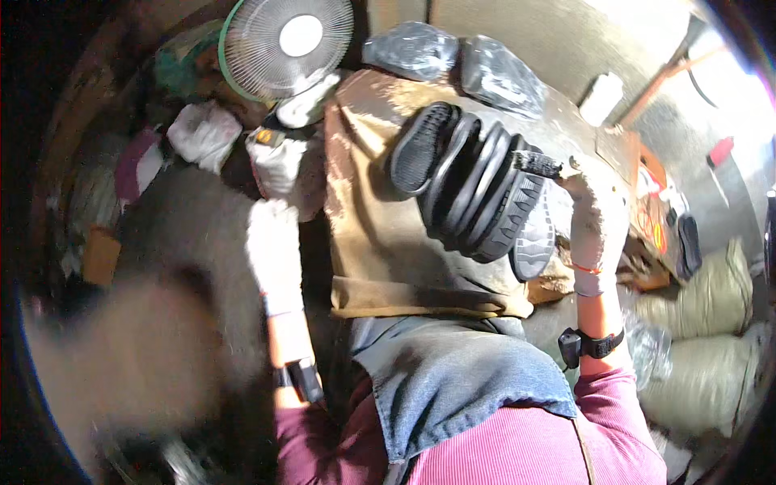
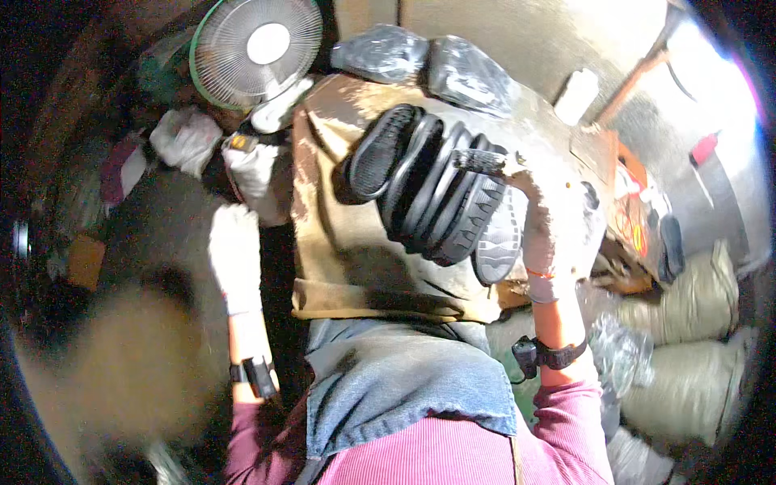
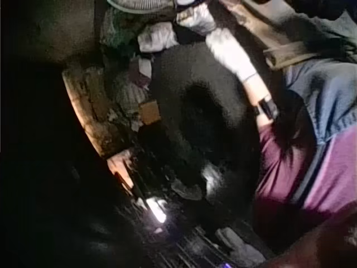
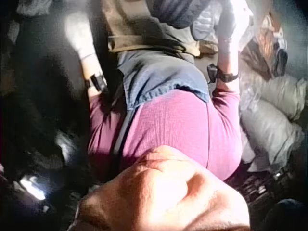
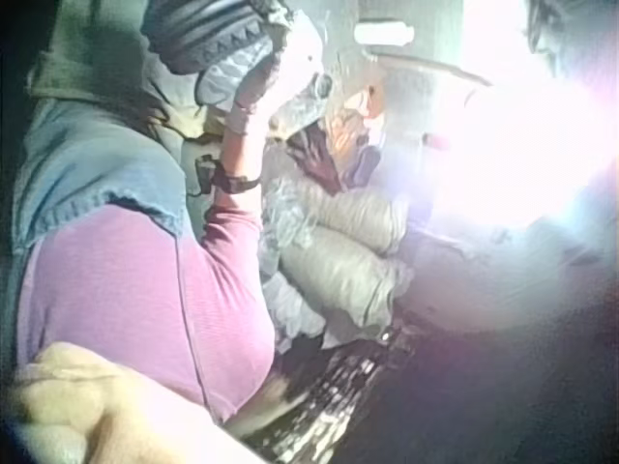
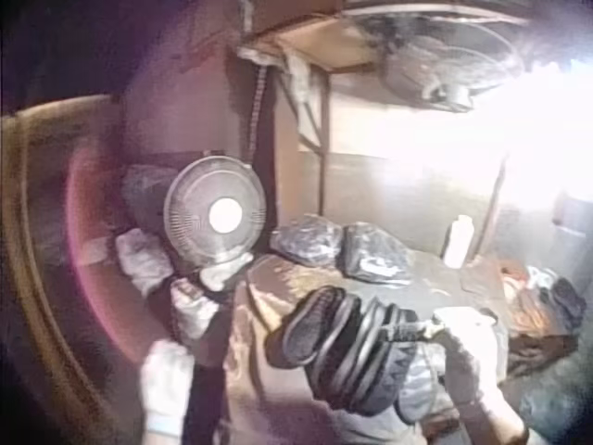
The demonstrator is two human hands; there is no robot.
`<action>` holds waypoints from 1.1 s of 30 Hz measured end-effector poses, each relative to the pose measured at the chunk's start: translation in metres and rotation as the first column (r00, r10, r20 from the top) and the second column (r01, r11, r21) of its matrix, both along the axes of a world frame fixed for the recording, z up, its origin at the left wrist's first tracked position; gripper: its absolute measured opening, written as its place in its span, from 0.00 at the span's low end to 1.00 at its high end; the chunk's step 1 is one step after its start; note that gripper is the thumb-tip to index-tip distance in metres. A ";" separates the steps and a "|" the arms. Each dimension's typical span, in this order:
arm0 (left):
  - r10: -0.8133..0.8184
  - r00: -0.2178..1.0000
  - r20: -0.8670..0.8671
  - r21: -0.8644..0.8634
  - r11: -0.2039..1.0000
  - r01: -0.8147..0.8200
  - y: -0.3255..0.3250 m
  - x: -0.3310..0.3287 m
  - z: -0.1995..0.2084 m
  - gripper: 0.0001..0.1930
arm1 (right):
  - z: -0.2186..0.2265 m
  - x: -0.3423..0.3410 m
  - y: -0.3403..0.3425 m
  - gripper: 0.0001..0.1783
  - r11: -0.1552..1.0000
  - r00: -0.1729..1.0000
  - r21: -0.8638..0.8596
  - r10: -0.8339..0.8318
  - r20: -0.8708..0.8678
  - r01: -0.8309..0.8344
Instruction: The person removes a plastic bag from a stack of shoe soles and applies liquid to the bottom and sides of each sole using a brush before placing them back onto the work surface.
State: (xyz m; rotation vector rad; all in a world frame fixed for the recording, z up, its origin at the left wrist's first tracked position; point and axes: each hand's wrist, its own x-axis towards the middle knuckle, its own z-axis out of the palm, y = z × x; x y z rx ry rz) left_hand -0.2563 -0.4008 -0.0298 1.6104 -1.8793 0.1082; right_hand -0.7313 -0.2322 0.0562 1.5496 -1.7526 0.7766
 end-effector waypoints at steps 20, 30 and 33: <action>-0.559 0.796 0.231 0.353 0.811 0.467 -0.080 -0.315 0.010 0.36 | -0.030 -0.101 0.108 0.20 0.938 0.914 -0.017 -0.333 0.231 0.346; -0.570 0.750 -0.336 0.139 0.758 0.638 -0.152 -0.243 -0.006 0.33 | -0.038 -0.208 0.053 0.14 0.958 0.754 -0.110 -0.135 0.643 0.265; -0.573 0.540 -0.616 0.094 0.627 0.773 -0.132 -0.263 0.060 0.30 | -0.048 -0.224 0.043 0.11 0.957 0.791 0.061 -0.268 0.550 0.282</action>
